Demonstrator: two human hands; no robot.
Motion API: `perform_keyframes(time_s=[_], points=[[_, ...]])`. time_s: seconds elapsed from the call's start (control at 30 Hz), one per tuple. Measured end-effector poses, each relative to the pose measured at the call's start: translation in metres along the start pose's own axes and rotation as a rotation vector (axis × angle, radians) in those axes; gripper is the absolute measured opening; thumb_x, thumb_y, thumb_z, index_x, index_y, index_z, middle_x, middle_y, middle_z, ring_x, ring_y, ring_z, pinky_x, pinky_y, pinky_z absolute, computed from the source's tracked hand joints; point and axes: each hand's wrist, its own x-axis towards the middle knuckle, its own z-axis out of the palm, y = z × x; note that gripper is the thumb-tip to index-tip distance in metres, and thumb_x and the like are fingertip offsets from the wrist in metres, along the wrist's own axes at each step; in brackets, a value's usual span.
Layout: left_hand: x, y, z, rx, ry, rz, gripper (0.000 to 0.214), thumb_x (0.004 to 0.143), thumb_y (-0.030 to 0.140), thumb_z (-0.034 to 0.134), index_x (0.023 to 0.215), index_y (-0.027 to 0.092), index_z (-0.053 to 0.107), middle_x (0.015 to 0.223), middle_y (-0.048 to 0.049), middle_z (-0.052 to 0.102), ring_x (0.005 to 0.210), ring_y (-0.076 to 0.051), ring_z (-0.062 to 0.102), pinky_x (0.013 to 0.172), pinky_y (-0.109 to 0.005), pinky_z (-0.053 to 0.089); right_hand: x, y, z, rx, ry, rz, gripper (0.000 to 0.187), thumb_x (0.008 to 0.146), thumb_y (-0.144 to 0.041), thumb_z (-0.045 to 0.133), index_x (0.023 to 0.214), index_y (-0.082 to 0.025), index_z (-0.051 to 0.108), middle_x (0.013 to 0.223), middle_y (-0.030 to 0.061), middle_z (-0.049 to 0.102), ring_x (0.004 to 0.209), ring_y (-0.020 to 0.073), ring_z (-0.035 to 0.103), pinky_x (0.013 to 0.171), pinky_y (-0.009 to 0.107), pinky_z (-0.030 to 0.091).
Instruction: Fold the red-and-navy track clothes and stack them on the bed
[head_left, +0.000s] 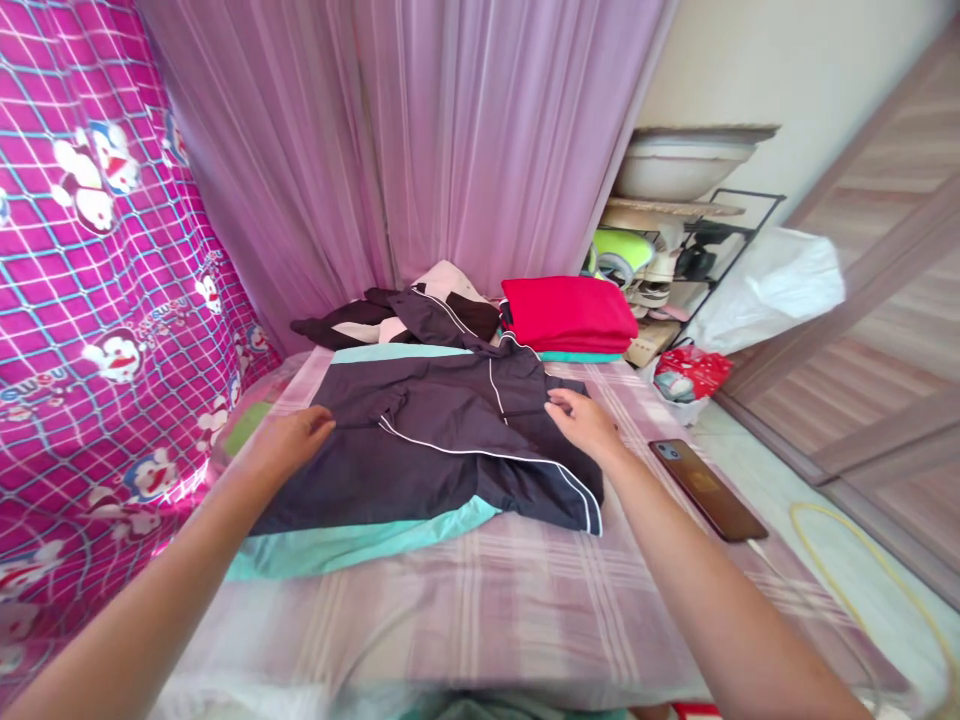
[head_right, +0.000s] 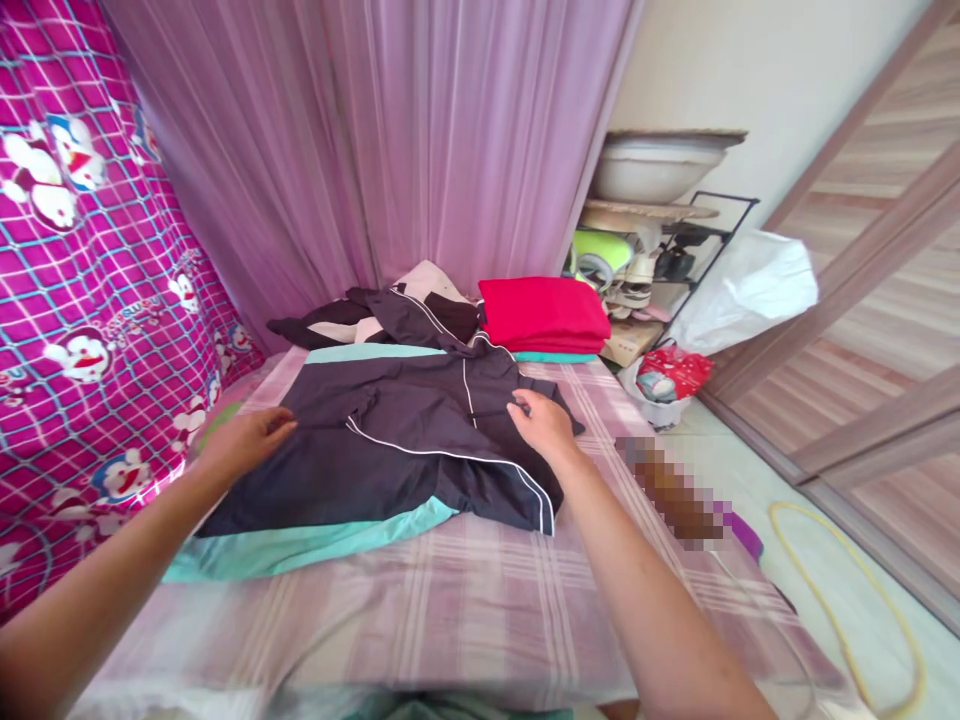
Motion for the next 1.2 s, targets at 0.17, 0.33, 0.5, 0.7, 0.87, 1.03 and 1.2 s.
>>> perform_keyframes(time_s=[0.17, 0.33, 0.5, 0.7, 0.87, 1.03, 1.2], points=[[0.076, -0.047, 0.009, 0.090, 0.019, -0.198, 0.061, 0.078, 0.058, 0.053, 0.120, 0.015, 0.067, 0.121, -0.0196, 0.070, 0.107, -0.039, 0.067, 0.088, -0.046, 0.052, 0.082, -0.033, 0.018, -0.144, -0.076, -0.008, 0.050, 0.085, -0.031, 0.062, 0.135, -0.028, 0.060, 0.095, 0.0046, 0.078, 0.090, 0.0264, 0.072, 0.076, 0.034, 0.052], [0.131, -0.064, 0.026, -0.037, -0.072, -0.349, 0.068, 0.076, 0.064, 0.053, 0.115, 0.010, 0.067, 0.120, -0.0230, 0.070, 0.114, -0.038, 0.065, 0.094, -0.043, 0.051, 0.143, -0.057, 0.051, -0.143, -0.243, 0.052, 0.063, 0.085, -0.029, 0.063, 0.145, -0.025, 0.046, 0.079, 0.0017, 0.077, 0.069, 0.0208, 0.072, 0.066, 0.029, 0.052], [0.166, -0.069, 0.035, -0.093, -0.132, -0.395, 0.061, 0.065, 0.072, 0.062, 0.084, 0.016, 0.072, 0.103, -0.0202, 0.074, 0.107, -0.041, 0.067, 0.089, -0.046, 0.053, 0.172, -0.056, 0.091, -0.055, -0.517, 0.159, 0.040, 0.083, -0.028, 0.065, 0.122, -0.020, 0.062, 0.062, -0.0012, 0.070, 0.048, 0.0168, 0.066, 0.055, 0.026, 0.050], [0.175, -0.071, 0.027, -0.373, -0.160, -0.306, 0.051, 0.067, 0.064, 0.067, 0.092, 0.020, 0.071, 0.089, -0.0089, 0.076, 0.086, -0.029, 0.072, 0.078, -0.040, 0.058, 0.170, -0.057, 0.097, -0.187, -0.179, 0.087, 0.017, 0.087, -0.037, 0.064, 0.091, -0.023, 0.072, 0.069, 0.0046, 0.071, 0.068, 0.0205, 0.070, 0.071, 0.030, 0.051], [0.193, -0.051, 0.002, -0.212, 0.318, -0.311, 0.044, 0.081, 0.052, 0.058, 0.112, 0.020, 0.065, 0.102, -0.0090, 0.074, 0.101, -0.031, 0.069, 0.089, -0.045, 0.055, 0.164, -0.072, 0.082, -0.282, 0.086, 0.115, 0.035, 0.098, -0.035, 0.046, 0.123, -0.021, 0.064, 0.100, 0.0121, 0.075, 0.095, 0.0277, 0.070, 0.084, 0.035, 0.049], [0.189, -0.019, 0.020, -0.195, 0.471, -0.247, 0.048, 0.081, 0.037, 0.062, 0.124, 0.015, 0.059, 0.125, -0.0153, 0.067, 0.119, -0.032, 0.061, 0.102, -0.048, 0.049, 0.148, -0.083, 0.082, -0.317, -0.165, 0.067, 0.073, 0.095, -0.033, 0.054, 0.157, -0.011, 0.024, 0.117, 0.0185, 0.072, 0.104, 0.0313, 0.069, 0.089, 0.039, 0.050], [0.089, 0.012, 0.074, -0.179, 0.314, 0.190, 0.043, 0.090, 0.042, 0.053, 0.124, 0.017, 0.062, 0.136, -0.0139, 0.062, 0.129, -0.028, 0.055, 0.112, -0.047, 0.042, 0.088, -0.080, 0.056, -0.200, -0.360, -0.030, 0.063, 0.093, -0.043, 0.054, 0.150, -0.019, 0.043, 0.131, 0.0137, 0.067, 0.112, 0.0302, 0.067, 0.095, 0.040, 0.050]])
